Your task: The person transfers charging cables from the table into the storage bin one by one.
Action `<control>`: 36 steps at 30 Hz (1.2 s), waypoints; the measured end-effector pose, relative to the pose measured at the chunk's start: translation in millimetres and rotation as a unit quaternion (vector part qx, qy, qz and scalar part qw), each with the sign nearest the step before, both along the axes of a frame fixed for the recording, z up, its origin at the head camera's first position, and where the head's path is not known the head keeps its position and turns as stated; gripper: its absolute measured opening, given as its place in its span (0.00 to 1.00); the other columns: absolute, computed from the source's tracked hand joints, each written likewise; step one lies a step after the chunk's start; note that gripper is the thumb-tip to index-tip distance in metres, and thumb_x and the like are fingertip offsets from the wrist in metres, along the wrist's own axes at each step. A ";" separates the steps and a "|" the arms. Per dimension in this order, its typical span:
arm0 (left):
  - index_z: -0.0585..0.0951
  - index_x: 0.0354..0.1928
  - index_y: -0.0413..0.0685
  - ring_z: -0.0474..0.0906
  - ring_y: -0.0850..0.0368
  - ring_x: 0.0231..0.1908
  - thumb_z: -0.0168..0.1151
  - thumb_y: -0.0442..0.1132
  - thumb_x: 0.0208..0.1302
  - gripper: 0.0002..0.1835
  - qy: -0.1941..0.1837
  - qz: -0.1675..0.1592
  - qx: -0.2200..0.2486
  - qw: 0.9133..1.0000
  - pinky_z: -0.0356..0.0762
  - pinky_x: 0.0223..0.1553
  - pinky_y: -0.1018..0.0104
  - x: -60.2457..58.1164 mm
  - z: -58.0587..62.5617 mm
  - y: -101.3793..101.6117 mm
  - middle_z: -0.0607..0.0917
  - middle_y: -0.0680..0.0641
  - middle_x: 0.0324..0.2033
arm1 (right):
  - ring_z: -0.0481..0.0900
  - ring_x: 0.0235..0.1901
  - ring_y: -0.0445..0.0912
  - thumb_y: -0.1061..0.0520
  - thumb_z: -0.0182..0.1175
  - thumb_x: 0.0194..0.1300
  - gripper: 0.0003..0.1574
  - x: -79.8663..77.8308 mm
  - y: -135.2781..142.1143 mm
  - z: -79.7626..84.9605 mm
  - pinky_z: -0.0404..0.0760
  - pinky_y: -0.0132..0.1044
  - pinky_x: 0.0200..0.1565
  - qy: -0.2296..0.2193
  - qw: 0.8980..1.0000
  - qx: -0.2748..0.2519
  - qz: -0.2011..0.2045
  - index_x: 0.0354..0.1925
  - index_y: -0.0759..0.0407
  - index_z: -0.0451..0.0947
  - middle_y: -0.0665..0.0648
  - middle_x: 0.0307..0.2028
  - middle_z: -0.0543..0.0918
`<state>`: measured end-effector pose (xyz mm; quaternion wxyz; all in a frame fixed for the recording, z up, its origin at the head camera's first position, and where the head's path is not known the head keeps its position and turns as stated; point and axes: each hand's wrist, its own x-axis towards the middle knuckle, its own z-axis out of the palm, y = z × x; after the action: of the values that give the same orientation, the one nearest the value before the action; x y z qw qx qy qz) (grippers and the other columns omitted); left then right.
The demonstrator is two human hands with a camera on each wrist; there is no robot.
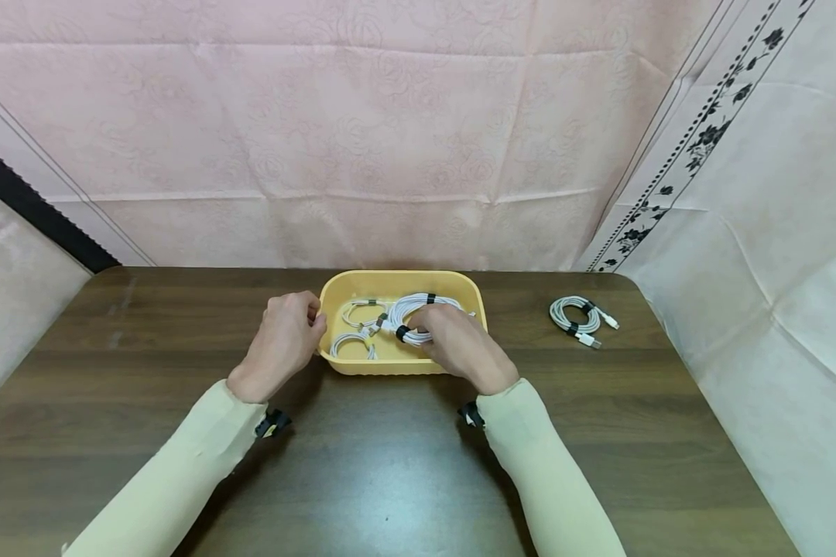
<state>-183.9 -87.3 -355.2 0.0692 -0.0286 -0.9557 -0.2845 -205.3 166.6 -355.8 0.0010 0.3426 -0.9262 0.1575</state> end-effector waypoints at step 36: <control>0.79 0.27 0.40 0.78 0.51 0.29 0.57 0.31 0.68 0.10 0.019 0.002 -0.009 1.000 0.78 0.30 0.58 0.1 -1.5 -0.1 0.80 0.44 0.25 | 0.76 0.36 0.42 0.69 0.65 0.60 0.15 0.1 -0.7 2.7 0.78 0.39 0.44 -0.061 0.996 0.035 -0.048 0.41 0.51 0.87 0.48 0.37 0.86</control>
<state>-183.8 -87.4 -356.7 0.0876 -0.0328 -0.9568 -0.2754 -205.1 165.9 -353.1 -0.0595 0.2870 -0.9450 0.1451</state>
